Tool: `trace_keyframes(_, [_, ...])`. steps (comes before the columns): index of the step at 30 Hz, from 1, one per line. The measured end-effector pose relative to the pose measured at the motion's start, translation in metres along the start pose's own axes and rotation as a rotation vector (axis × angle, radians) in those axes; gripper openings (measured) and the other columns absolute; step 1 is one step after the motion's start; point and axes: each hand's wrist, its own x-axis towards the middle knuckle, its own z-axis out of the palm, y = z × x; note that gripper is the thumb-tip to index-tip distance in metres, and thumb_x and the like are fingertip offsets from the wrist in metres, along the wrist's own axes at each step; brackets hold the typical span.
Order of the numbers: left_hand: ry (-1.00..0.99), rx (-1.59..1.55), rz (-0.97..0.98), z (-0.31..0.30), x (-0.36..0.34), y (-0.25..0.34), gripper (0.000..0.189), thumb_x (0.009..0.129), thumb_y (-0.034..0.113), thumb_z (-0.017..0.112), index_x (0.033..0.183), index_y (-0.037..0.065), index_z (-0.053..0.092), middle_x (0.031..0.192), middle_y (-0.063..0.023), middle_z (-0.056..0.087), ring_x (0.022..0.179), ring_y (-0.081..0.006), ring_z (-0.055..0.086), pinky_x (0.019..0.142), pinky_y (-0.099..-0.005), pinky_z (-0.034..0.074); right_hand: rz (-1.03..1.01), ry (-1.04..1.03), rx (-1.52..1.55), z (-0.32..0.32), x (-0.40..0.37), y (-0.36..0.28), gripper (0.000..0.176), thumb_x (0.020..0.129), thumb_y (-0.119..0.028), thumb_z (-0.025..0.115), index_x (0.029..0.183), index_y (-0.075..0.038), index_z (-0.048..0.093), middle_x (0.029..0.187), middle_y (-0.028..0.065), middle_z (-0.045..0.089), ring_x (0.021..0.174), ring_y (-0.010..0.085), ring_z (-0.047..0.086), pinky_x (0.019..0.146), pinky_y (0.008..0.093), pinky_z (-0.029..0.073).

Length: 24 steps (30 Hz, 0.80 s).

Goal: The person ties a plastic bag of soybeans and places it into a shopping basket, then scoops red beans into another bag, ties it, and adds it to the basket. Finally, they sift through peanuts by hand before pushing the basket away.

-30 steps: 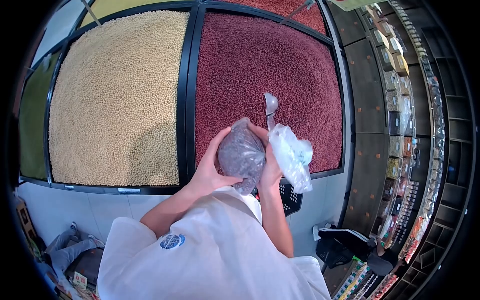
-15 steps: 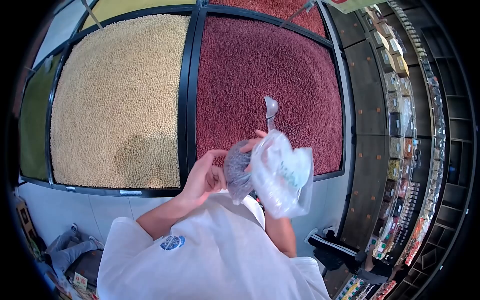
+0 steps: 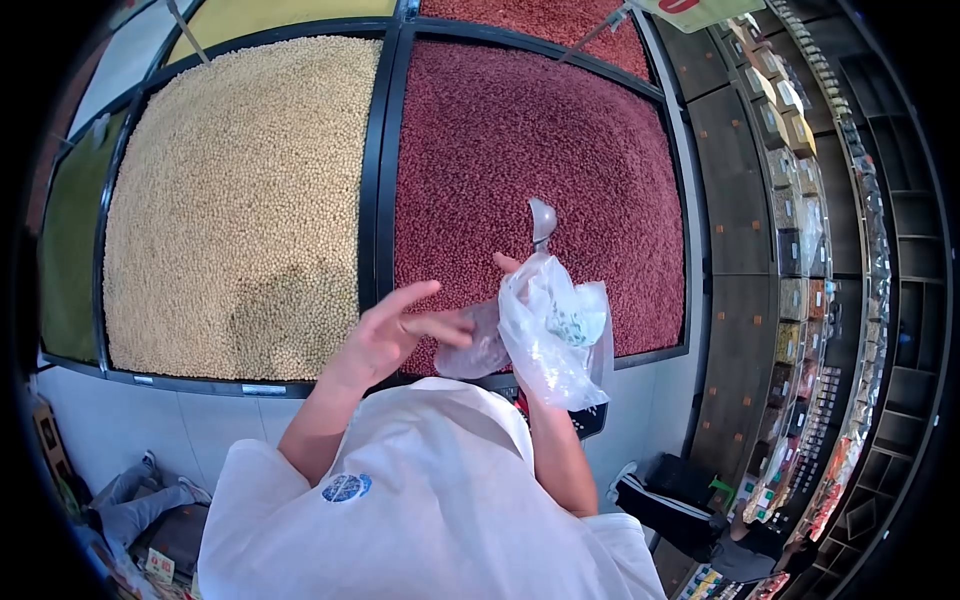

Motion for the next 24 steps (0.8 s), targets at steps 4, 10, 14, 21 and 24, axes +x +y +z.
trace_keyframes(4, [0.296,-0.414,-0.374,0.006,-0.002,-0.027,0.073,0.094,0.06,0.041,0.148,0.013,0.027,0.098,-0.0223,0.067,0.09,-0.0285,0.066,0.081,-0.038,0.05,-0.114,-0.002,0.261,0.006,0.016,0.003,0.05,0.099,-0.034,0.049,0.138,-0.003,0.042,0.139,0.0121,0.045,0.102,0.0146,0.061,0.087,0.0272,0.047])
trace_keyframes(10, [0.111,-0.587,-0.664,0.003,0.005,-0.049,0.093,0.081,0.082,0.018,0.151,0.021,0.01,0.106,-0.0255,0.064,0.092,-0.0306,0.066,0.06,-0.0386,0.057,-0.128,-0.219,-0.035,0.007,-0.006,-0.037,0.062,0.089,-0.034,0.064,0.137,0.0,0.043,0.139,0.0138,0.044,0.104,0.0192,0.062,0.087,0.0283,0.049])
trace_keyframes(14, [0.041,-0.357,-0.659,0.004,0.003,-0.074,0.091,0.078,0.08,0.015,0.143,0.019,0.032,0.112,-0.0181,0.064,0.095,-0.0299,0.066,0.058,-0.0361,0.057,-0.08,-0.553,0.086,0.003,-0.011,-0.05,0.06,0.086,-0.035,0.065,0.126,0.008,0.052,0.134,0.0197,0.049,0.113,0.0223,0.057,0.097,0.032,0.046])
trace_keyframes(21, [-0.002,-0.409,-0.537,-0.003,-0.008,-0.098,0.049,0.084,0.025,0.065,0.13,0.01,0.054,0.125,-0.0053,0.06,0.113,-0.0203,0.058,0.094,-0.0362,0.048,0.051,-0.595,0.133,-0.011,-0.017,-0.058,0.05,0.092,-0.031,0.058,0.125,0.008,0.053,0.128,0.0223,0.054,0.109,0.0234,0.06,0.091,0.0324,0.051])
trace_keyframes(24, [0.083,-0.469,-0.318,-0.01,-0.006,-0.077,0.041,0.09,0.024,0.061,0.126,0.005,0.055,0.132,-0.0074,0.055,0.113,-0.0242,0.058,0.098,-0.0383,0.045,-0.231,-0.274,-0.099,-0.013,-0.015,-0.05,0.043,0.096,-0.026,0.053,0.128,0.004,0.052,0.121,0.0217,0.059,0.101,0.0213,0.064,0.084,0.0312,0.054])
